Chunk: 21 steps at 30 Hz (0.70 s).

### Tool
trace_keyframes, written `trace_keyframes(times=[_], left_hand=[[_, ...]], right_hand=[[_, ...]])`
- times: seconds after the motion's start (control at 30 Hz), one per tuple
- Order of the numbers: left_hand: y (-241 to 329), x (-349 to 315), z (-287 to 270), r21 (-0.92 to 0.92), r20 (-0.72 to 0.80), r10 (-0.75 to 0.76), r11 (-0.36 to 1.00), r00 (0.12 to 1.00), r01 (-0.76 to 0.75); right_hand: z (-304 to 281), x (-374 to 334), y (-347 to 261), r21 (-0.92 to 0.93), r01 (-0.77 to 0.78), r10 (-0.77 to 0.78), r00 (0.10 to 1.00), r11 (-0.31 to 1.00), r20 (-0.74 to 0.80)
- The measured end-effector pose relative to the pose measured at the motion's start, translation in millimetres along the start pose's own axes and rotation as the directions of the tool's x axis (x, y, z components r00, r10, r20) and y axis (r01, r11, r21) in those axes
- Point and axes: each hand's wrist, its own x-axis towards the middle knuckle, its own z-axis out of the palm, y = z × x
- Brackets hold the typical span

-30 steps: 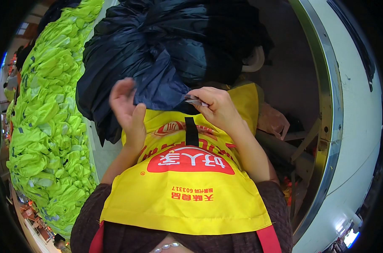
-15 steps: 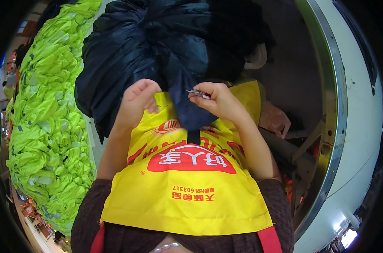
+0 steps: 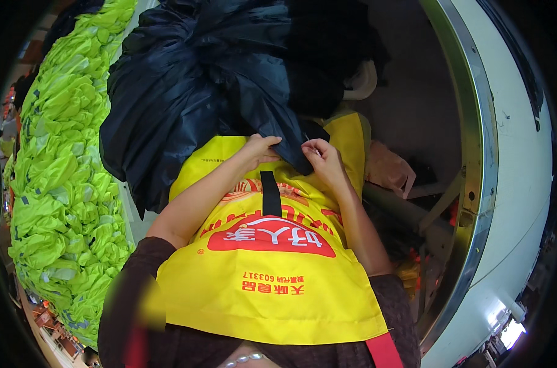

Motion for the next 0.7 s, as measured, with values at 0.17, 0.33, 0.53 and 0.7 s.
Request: trace_keyframes(times=[0.17, 0.33, 0.53, 0.7], left_hand=[[48, -66, 10, -0.67, 0.256, 0.298, 0.741, 0.92, -0.054], [62, -104, -17, -0.731, 0.218, 0.324, 0.679, 0.921, -0.066], [50, -109, -29, -0.704, 0.172, 0.299, 0.704, 0.939, -0.096], [39, -111, -45, -0.688, 0.042, 0.223, 0.713, 0.974, -0.133]], right_hand=[[-26, 3, -17, 0.157, 0.172, -0.118, 0.945, 0.972, -0.306], [-30, 3, -75, 0.441, 0.164, -0.151, 0.986, 0.883, -0.066], [-11, 14, -83, 0.022, 0.395, -0.392, 0.917, 0.918, -0.072], [-12, 23, -91, -0.137, 0.588, -0.594, 0.804, 0.797, -0.005]])
